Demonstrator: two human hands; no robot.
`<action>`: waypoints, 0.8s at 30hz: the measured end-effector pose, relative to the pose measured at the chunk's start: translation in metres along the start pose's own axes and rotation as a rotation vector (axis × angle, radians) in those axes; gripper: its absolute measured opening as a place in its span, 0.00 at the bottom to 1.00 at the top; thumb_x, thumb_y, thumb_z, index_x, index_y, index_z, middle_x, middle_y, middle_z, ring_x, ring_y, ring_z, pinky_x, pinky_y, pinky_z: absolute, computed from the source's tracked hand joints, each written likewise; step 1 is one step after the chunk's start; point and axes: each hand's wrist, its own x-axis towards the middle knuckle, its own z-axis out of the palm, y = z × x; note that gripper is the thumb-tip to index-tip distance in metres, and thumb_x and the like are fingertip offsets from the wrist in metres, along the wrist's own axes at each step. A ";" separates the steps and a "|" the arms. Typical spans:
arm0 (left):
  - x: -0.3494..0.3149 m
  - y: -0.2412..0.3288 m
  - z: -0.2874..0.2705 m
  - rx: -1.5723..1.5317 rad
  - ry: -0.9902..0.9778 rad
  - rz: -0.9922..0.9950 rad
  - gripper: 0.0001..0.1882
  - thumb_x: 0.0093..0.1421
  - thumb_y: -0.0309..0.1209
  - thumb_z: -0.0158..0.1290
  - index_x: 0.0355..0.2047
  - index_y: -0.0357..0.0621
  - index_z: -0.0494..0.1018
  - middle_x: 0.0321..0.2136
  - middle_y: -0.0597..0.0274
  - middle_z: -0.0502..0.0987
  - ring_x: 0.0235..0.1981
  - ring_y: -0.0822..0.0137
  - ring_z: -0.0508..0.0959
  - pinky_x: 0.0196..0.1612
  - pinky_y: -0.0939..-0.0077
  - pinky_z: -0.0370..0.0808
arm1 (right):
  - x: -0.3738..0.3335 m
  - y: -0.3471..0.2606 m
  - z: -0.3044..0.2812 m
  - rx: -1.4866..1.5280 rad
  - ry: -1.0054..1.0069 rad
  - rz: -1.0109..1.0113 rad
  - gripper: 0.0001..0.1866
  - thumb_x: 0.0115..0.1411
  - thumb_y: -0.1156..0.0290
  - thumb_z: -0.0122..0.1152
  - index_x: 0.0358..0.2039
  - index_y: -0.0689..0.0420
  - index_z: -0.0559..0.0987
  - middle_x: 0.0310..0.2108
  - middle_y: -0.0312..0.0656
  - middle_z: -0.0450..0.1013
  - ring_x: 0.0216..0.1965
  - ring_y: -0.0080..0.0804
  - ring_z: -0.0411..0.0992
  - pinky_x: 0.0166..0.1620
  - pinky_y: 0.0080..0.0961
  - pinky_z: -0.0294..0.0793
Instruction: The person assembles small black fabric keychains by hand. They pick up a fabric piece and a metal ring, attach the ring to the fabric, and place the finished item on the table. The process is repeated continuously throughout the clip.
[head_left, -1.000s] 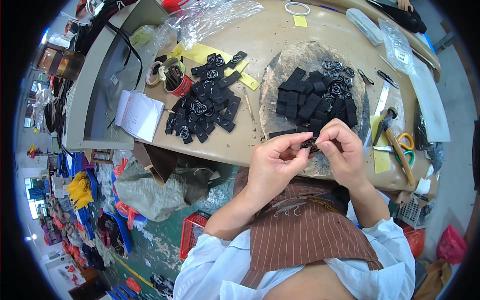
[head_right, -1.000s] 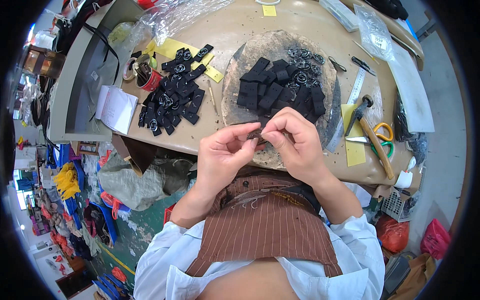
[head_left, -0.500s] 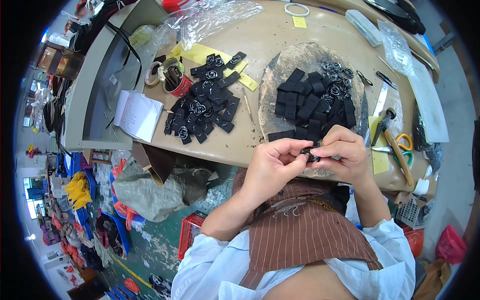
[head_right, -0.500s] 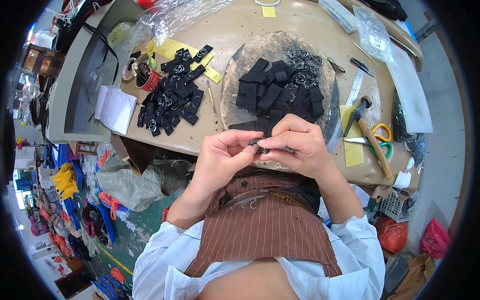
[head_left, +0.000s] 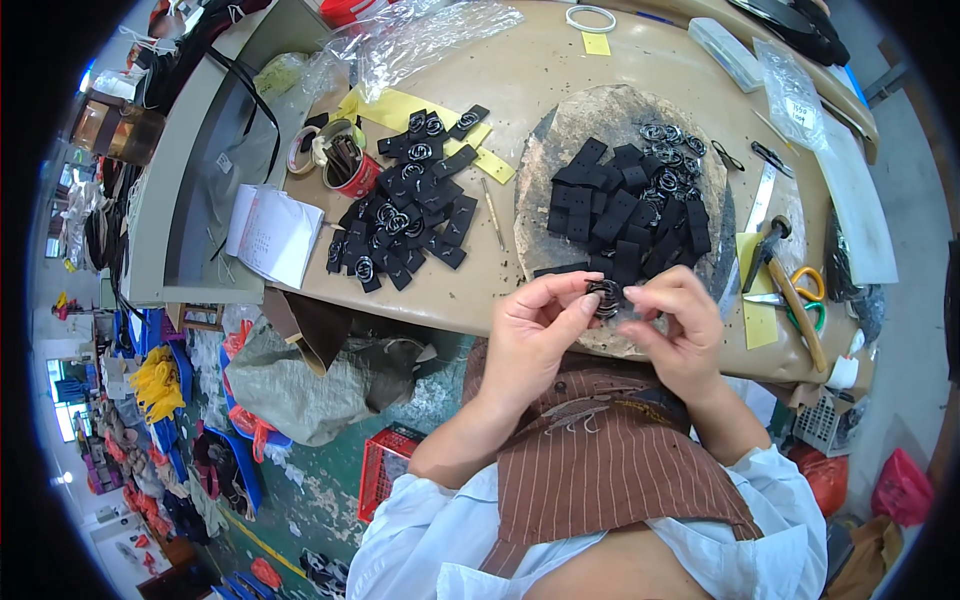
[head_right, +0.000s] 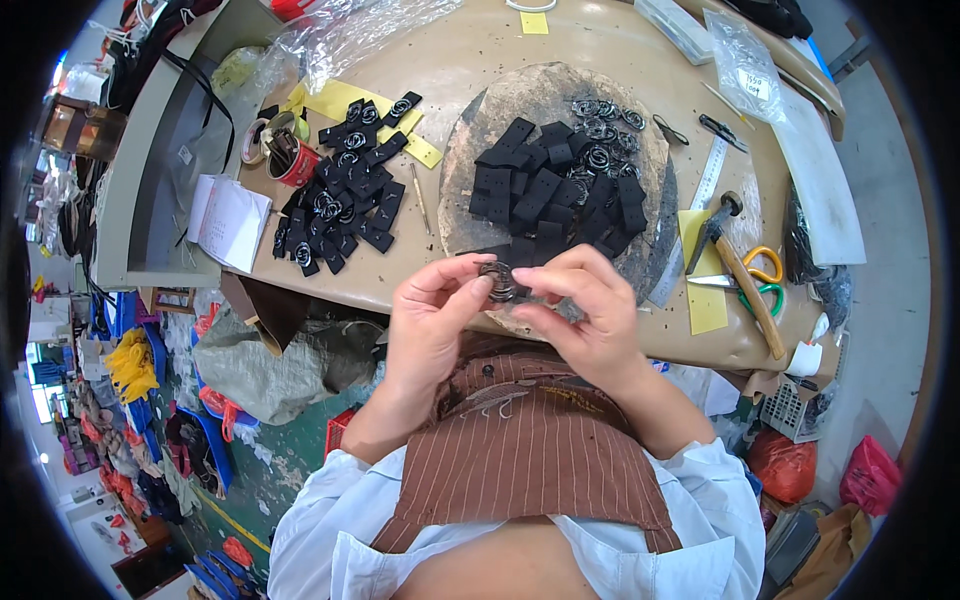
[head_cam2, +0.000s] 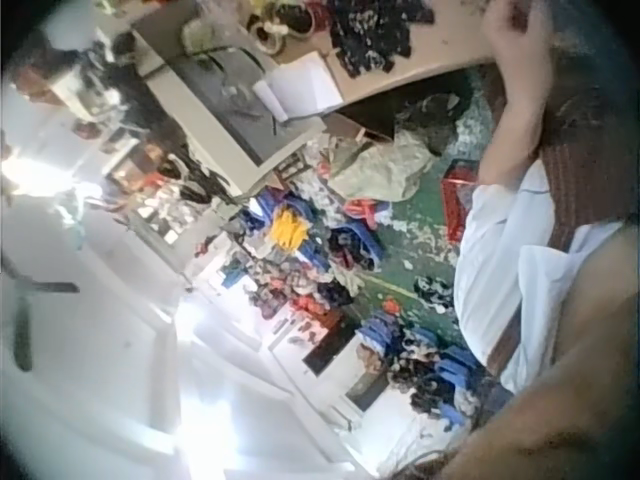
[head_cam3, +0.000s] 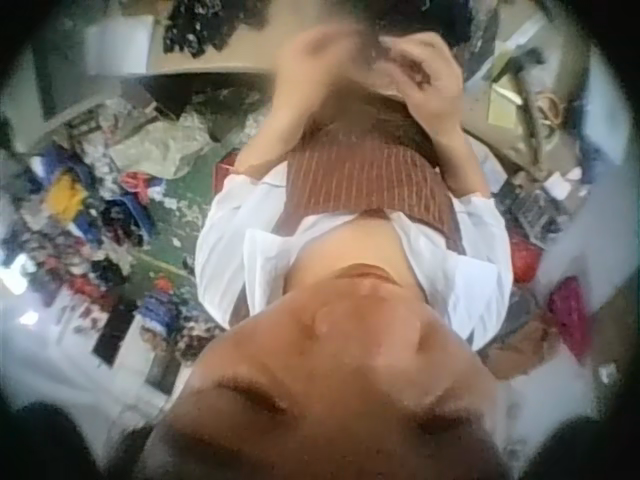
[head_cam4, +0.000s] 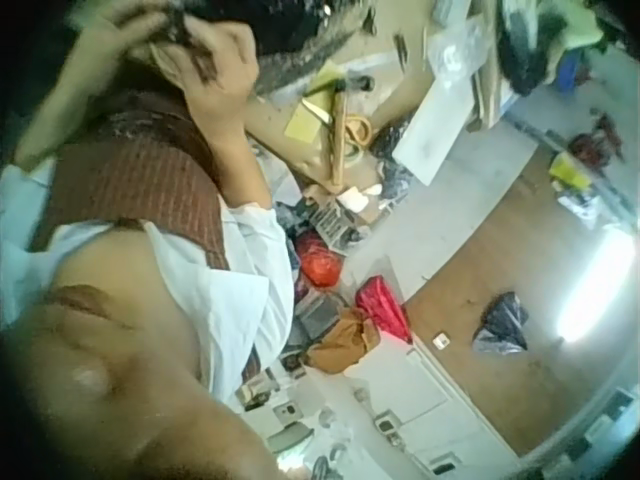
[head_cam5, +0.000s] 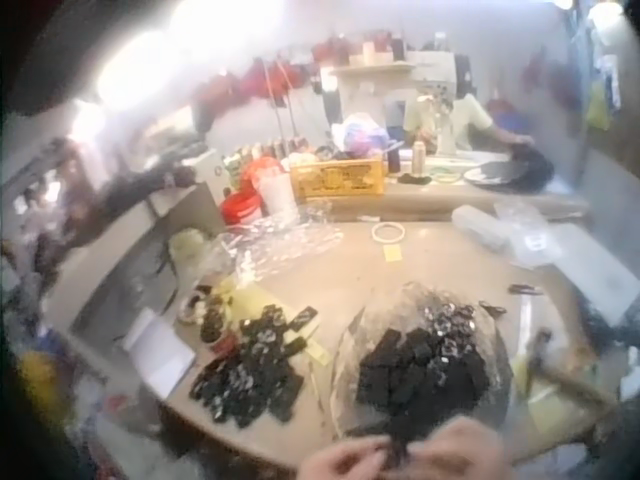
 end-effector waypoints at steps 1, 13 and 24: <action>0.000 0.004 -0.002 0.079 -0.014 0.011 0.11 0.58 0.19 0.51 0.42 0.37 0.74 0.33 0.66 0.76 0.31 0.81 0.74 0.34 0.89 0.71 | 0.005 -0.002 -0.006 -0.073 0.002 -0.038 0.16 0.44 0.77 0.70 0.36 0.56 0.80 0.27 0.37 0.70 0.27 0.24 0.69 0.28 0.19 0.68; -0.015 0.021 0.013 0.304 -0.110 0.046 0.11 0.55 0.18 0.53 0.39 0.36 0.76 0.29 0.69 0.72 0.27 0.83 0.73 0.30 0.90 0.69 | 0.002 0.009 0.003 -0.024 0.097 -0.288 0.09 0.46 0.78 0.67 0.30 0.58 0.78 0.26 0.37 0.70 0.25 0.28 0.67 0.26 0.21 0.66; -0.005 0.039 0.005 0.209 -0.298 -0.203 0.32 0.54 0.18 0.54 0.58 0.34 0.57 0.27 0.67 0.73 0.29 0.80 0.74 0.34 0.87 0.72 | 0.025 0.006 -0.028 0.452 -0.485 0.091 0.15 0.49 0.74 0.66 0.39 0.60 0.79 0.36 0.41 0.70 0.38 0.29 0.69 0.40 0.22 0.68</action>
